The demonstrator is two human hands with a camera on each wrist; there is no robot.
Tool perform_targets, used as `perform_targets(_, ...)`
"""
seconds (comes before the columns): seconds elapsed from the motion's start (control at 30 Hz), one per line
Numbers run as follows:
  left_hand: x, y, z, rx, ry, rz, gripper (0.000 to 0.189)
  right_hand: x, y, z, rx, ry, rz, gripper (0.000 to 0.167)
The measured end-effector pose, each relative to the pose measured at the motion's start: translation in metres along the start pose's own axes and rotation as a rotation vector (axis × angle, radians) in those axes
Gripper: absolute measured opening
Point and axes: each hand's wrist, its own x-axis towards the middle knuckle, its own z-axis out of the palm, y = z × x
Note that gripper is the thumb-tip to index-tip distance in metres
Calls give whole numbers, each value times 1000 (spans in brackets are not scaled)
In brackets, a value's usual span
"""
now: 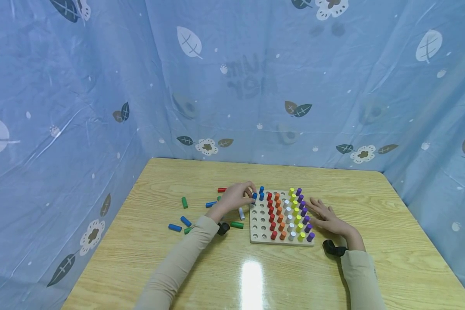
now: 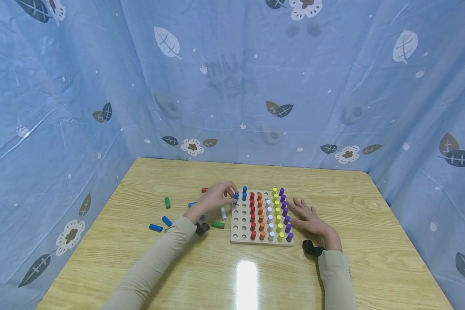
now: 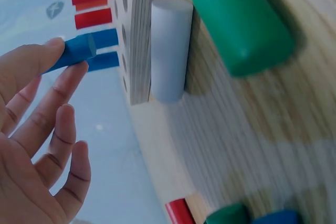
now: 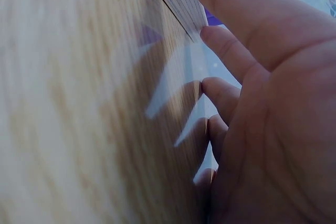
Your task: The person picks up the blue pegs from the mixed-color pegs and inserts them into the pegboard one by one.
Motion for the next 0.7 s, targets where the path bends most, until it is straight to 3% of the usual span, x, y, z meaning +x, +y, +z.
perform_targets(0.7,9,10,19,4,-38,23,18,0,0,0,5,-5,1,58)
